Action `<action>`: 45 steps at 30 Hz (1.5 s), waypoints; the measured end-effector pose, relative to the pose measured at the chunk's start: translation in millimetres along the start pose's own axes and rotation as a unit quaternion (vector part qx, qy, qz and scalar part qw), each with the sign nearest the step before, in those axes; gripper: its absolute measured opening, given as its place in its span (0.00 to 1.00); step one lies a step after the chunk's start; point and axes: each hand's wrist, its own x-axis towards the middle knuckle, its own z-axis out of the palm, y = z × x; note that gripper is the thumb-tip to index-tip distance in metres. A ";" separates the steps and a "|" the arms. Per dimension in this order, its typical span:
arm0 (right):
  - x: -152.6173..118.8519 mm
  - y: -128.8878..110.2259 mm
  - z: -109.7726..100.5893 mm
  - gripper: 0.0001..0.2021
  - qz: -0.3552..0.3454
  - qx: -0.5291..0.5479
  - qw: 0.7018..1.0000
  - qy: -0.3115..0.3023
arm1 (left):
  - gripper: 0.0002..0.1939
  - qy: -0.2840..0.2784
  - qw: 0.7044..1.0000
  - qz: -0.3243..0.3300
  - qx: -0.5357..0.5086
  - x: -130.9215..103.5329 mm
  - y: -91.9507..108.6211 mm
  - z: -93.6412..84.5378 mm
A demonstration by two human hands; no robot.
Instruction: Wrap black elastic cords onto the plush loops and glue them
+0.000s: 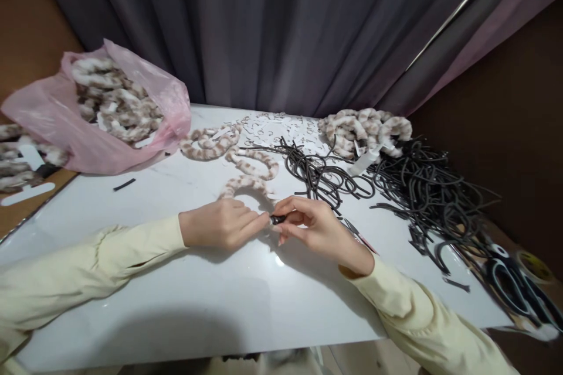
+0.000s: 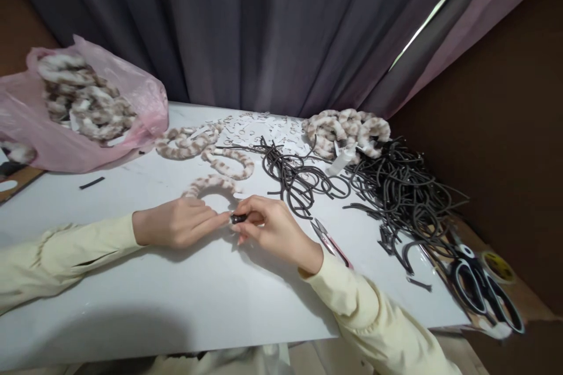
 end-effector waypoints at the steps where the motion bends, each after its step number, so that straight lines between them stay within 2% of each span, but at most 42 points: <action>1: -1.1 0.1 0.1 0.06 -0.027 -0.047 0.998 0.014 | 0.11 -0.007 0.996 -0.065 -0.060 2.1 -0.3 -1.8; 3: -3.5 1.6 0.8 0.06 -0.082 -0.141 0.986 0.037 | 0.11 -0.032 0.958 -0.199 -0.201 7.4 -0.9 -7.3; 5: -5.8 5.0 2.3 0.08 -0.127 -0.212 0.967 0.056 | 0.11 -0.069 0.891 -0.301 -0.332 12.8 -1.7 -13.7; 7: -7.8 8.8 4.4 0.11 -0.160 -0.256 0.951 0.070 | 0.13 -0.097 0.820 -0.369 -0.428 16.8 -2.8 -18.2; 9: -9.3 11.8 6.2 0.12 -0.176 -0.279 0.941 0.072 | 0.15 -0.111 0.758 -0.414 -0.491 18.7 -3.7 -19.6; 11: -10.3 13.4 7.0 0.12 -0.179 -0.284 0.939 0.070 | 0.14 -0.114 0.717 -0.436 -0.531 19.2 -3.9 -18.9; 15: -10.1 13.1 7.3 0.14 -0.172 -0.252 0.950 0.064 | 0.12 -0.112 0.681 -0.451 -0.566 18.8 -2.0 -17.0; 19: -8.7 10.2 8.2 0.17 -0.169 -0.187 0.966 0.055 | 0.12 -0.107 0.683 -0.452 -0.563 18.6 1.0 -17.4; 24: -6.9 6.7 8.4 0.25 -0.149 -0.145 0.977 0.042 | 0.13 -0.103 0.720 -0.440 -0.526 19.0 3.1 -18.2; 26: -5.9 6.9 8.5 0.25 -0.142 -0.136 0.980 0.041 | 0.12 -0.105 0.747 -0.438 -0.489 18.7 4.1 -18.1; 28: -4.9 8.3 9.0 0.25 -0.148 -0.123 0.980 0.042 | 0.12 -0.107 0.788 -0.427 -0.432 17.7 5.9 -17.3; 32: -3.7 13.0 10.8 0.27 -0.164 -0.110 0.979 0.046 | 0.13 -0.087 0.882 -0.344 -0.309 14.1 12.4 -14.1; 34: -3.5 15.7 11.8 0.27 -0.166 -0.116 0.978 0.047 | 0.14 -0.077 0.912 -0.303 -0.265 12.2 16.2 -12.5; 36: -3.7 18.6 12.7 0.27 -0.173 -0.123 0.976 0.050 | 0.15 -0.074 0.926 -0.282 -0.238 11.1 19.4 -11.6; 39: -5.5 22.9 13.7 0.26 -0.186 -0.148 0.969 0.061 | 0.14 -0.075 0.917 -0.304 -0.246 11.6 21.2 -11.9; 41: -7.6 24.8 14.4 0.25 -0.195 -0.191 0.959 0.072 | 0.13 -0.084 0.884 -0.353 -0.295 13.7 20.1 -12.7; 43: -9.8 25.5 15.6 0.23 -0.214 -0.242 0.943 0.081 | 0.14 -0.094 0.837 -0.407 -0.355 16.3 18.0 -13.2; 45: -11.5 25.4 17.5 0.20 -0.238 -0.282 0.926 0.079 | 0.16 -0.100 0.801 -0.438 -0.395 18.6 16.4 -13.2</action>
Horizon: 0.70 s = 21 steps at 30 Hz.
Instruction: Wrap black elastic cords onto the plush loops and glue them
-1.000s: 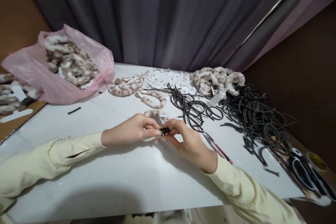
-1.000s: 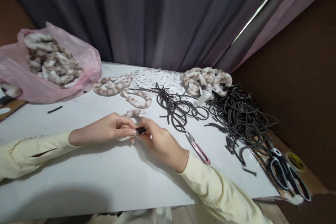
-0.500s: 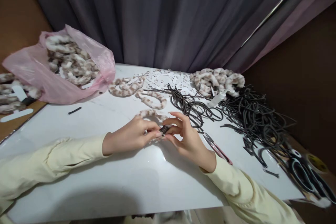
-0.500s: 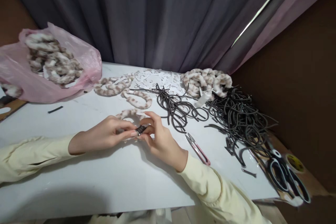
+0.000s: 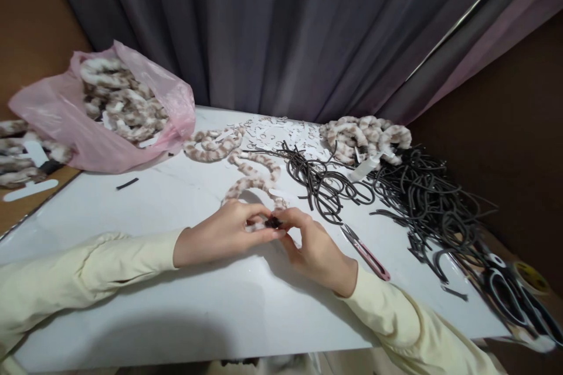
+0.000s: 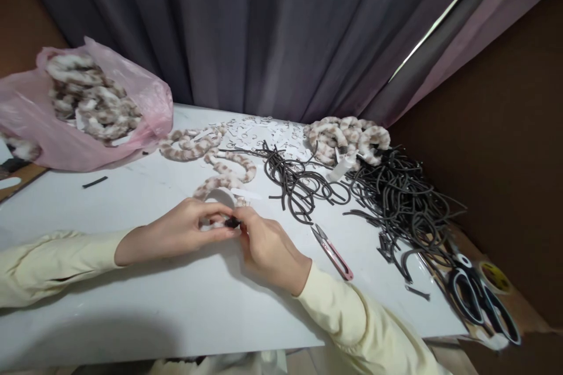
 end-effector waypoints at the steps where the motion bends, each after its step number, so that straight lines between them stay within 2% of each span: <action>1: -0.3 -1.1 0.7 0.19 -0.012 -0.011 1.000 -0.004 | 0.15 -0.003 1.000 -0.009 -0.012 0.7 0.3 0.1; 5: 0.5 -4.0 2.7 0.16 -0.029 -0.015 0.999 -0.015 | 0.11 0.015 1.000 0.000 -0.004 -0.7 -1.4 3.0; 7: 2.4 -4.4 1.0 0.18 -0.015 0.008 1.000 -0.019 | 0.09 0.056 0.996 0.052 0.041 -2.9 -4.1 5.6; 9: 5.3 -4.2 -3.5 0.22 0.005 0.042 0.999 -0.028 | 0.10 0.108 0.978 0.132 0.118 -4.8 -7.4 8.4; 12: 10.8 -3.9 -12.9 0.26 0.003 0.048 0.997 -0.056 | 0.13 0.159 0.922 0.229 0.269 -5.9 -11.9 11.7; 16: 16.7 -5.1 -22.7 0.19 -0.045 -0.058 0.993 -0.097 | 0.09 0.191 0.820 0.326 0.430 -5.3 -16.4 13.3; 18: 18.7 -6.7 -25.4 0.15 -0.050 -0.109 0.986 -0.114 | 0.06 0.200 0.777 0.363 0.473 -4.9 -18.5 13.5; 21: 21.2 -9.6 -27.9 0.13 -0.018 -0.142 0.976 -0.162 | 0.06 0.210 0.743 0.400 0.493 -4.2 -21.4 13.5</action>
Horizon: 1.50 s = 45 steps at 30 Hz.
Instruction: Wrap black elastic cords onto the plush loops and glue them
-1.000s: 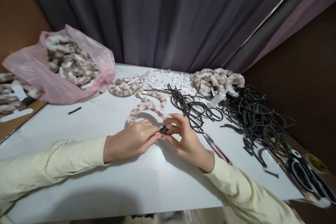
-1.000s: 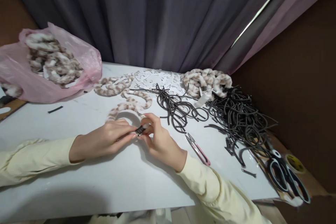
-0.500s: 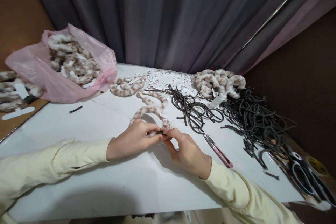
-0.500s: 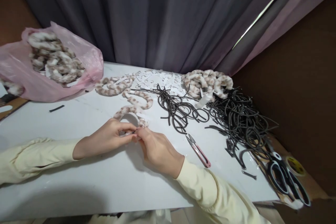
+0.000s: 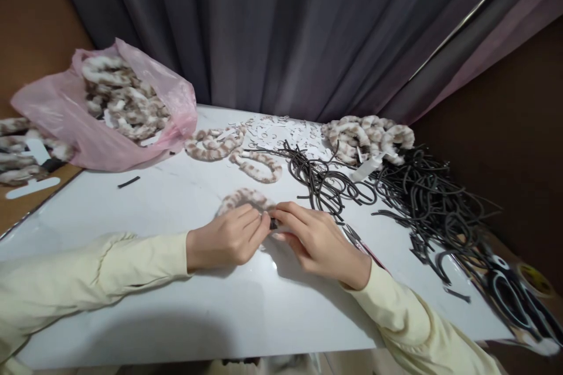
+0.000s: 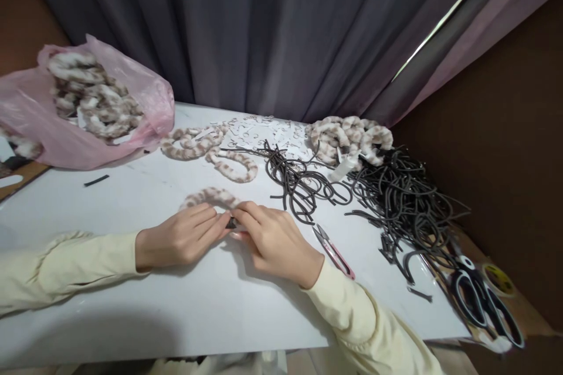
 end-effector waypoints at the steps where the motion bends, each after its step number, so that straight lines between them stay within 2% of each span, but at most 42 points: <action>1: 0.5 -0.5 -0.7 0.13 0.016 0.005 1.000 -0.020 | 0.06 0.007 1.000 0.008 0.002 -0.4 -0.3 0.6; 5: 1.2 -0.3 2.1 0.09 0.077 0.066 0.993 -0.052 | 0.07 0.021 0.999 0.030 -0.007 -1.2 -1.2 2.0; 9: -1.0 3.6 11.8 0.04 0.097 0.152 0.983 -0.024 | 0.07 0.022 0.998 0.049 -0.035 -0.9 -1.4 1.6; 11: -2.7 5.4 16.3 0.04 0.092 0.169 0.981 -0.007 | 0.07 0.030 0.998 0.046 -0.043 -0.2 -1.6 1.2; 16: -4.8 5.2 20.8 0.08 0.055 0.125 0.989 0.050 | 0.06 0.036 0.997 0.007 -0.072 2.6 -3.0 -0.8; 21: -2.9 1.8 18.7 0.09 -0.019 0.026 0.994 0.104 | 0.07 -0.010 0.970 -0.086 -0.228 3.8 -3.3 -6.1; 24: -2.3 1.2 16.7 0.09 -0.049 0.007 0.991 0.122 | 0.10 -0.030 0.925 -0.162 -0.342 4.9 -5.9 -9.4; 28: -3.4 2.9 16.3 0.10 -0.072 0.002 0.990 0.123 | 0.11 -0.062 0.841 -0.243 -0.479 9.5 -13.7 -14.2; 30: -4.2 4.0 17.5 0.10 -0.087 -0.005 0.989 0.119 | 0.08 -0.113 0.785 -0.300 -0.530 12.6 -17.2 -16.6; 32: -4.6 4.8 18.8 0.10 -0.103 -0.011 0.987 0.119 | 0.06 -0.163 0.714 -0.360 -0.578 15.0 -19.0 -18.0; 34: -4.3 5.3 18.5 0.11 -0.111 -0.011 0.986 0.120 | 0.06 -0.185 0.645 -0.408 -0.619 16.6 -19.6 -17.6; 36: -3.1 5.2 15.9 0.11 -0.101 -0.020 0.988 0.116 | 0.07 -0.188 0.593 -0.441 -0.647 17.5 -19.8 -15.9; 39: -0.5 3.5 9.5 0.06 -0.066 -0.075 0.990 0.104 | 0.10 -0.190 0.558 -0.468 -0.658 18.7 -19.8 -13.1; 42: 1.3 0.9 5.6 0.04 -0.041 -0.103 0.989 0.096 | 0.12 -0.200 0.550 -0.477 -0.656 19.3 -19.7 -11.9; 45: 1.1 -0.1 6.2 0.04 -0.024 -0.055 0.994 0.090 | 0.15 -0.216 0.560 -0.455 -0.658 18.4 -21.7 -12.0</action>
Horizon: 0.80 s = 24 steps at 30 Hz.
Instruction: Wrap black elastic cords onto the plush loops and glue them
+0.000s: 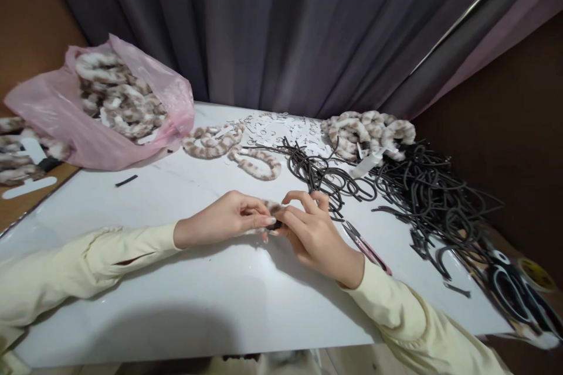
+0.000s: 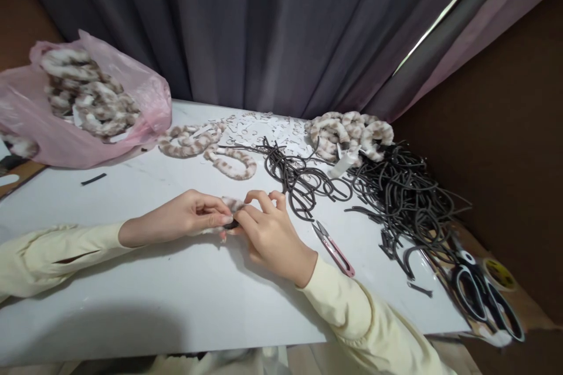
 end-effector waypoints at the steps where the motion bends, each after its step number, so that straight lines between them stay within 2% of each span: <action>1: -0.5 0.1 0.5 0.04 0.010 0.019 1.000 0.002 | 0.16 -0.011 1.000 0.007 0.011 -0.1 0.1 -1.6; 6: -2.5 2.1 2.3 0.05 0.035 0.083 0.996 0.014 | 0.16 -0.060 0.997 0.025 0.048 0.8 0.1 -12.5; 10: -2.7 2.3 3.6 0.06 0.033 0.106 0.994 0.011 | 0.15 -0.077 0.992 0.047 0.086 1.9 -3.6 -16.3; 17: -2.9 4.8 6.4 0.03 0.040 0.123 0.991 0.027 | 0.15 -0.012 0.983 0.114 0.144 0.8 -11.2 -13.8; 20: -3.3 5.6 7.4 0.09 0.012 0.101 0.995 0.023 | 0.14 -0.009 0.988 0.107 0.111 0.9 -11.2 -13.8; 24: -2.8 3.3 7.1 0.11 -0.046 0.054 0.997 0.034 | 0.12 -0.048 0.998 0.044 -0.016 1.7 -11.5 -13.1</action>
